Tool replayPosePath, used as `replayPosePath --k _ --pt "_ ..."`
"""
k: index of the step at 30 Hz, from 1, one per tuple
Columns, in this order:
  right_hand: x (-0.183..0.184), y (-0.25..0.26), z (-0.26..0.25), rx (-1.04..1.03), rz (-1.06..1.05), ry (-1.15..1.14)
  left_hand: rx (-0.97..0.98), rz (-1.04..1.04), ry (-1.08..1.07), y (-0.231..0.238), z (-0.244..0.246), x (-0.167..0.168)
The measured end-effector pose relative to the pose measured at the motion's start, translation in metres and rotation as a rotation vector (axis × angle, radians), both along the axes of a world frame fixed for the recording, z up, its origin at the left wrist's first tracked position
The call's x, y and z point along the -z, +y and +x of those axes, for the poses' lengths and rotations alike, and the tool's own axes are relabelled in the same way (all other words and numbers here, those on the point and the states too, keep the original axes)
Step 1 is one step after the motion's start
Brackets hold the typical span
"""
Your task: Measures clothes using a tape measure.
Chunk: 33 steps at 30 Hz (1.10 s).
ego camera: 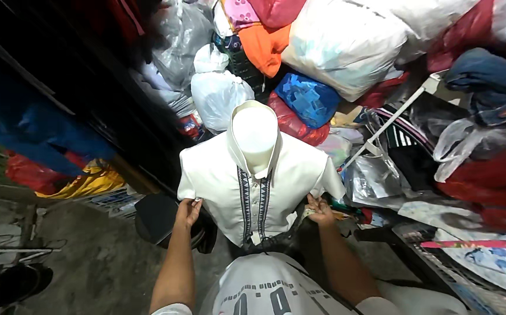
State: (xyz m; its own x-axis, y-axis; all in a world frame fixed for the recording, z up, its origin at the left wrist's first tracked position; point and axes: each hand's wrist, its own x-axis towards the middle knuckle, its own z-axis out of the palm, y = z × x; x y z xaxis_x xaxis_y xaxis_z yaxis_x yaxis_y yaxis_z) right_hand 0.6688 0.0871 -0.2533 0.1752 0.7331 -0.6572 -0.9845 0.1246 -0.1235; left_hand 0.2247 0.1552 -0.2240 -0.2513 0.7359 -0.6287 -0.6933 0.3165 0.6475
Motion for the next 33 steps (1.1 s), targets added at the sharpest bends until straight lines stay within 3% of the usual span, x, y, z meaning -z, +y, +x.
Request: replayPosePath --k 4,21,33 --pt "0.002 0.003 0.000 0.011 -0.072 0.058 -0.021 -0.001 -0.016 0.001 0.002 0.000" --pt "0.002 0.007 0.007 -0.074 -0.146 -0.076 -0.028 -0.013 -0.030 0.001 0.000 -0.001" --pt "0.013 0.005 0.008 -0.063 -0.050 -0.094 -0.059 0.047 -0.049 -0.007 0.005 0.005"
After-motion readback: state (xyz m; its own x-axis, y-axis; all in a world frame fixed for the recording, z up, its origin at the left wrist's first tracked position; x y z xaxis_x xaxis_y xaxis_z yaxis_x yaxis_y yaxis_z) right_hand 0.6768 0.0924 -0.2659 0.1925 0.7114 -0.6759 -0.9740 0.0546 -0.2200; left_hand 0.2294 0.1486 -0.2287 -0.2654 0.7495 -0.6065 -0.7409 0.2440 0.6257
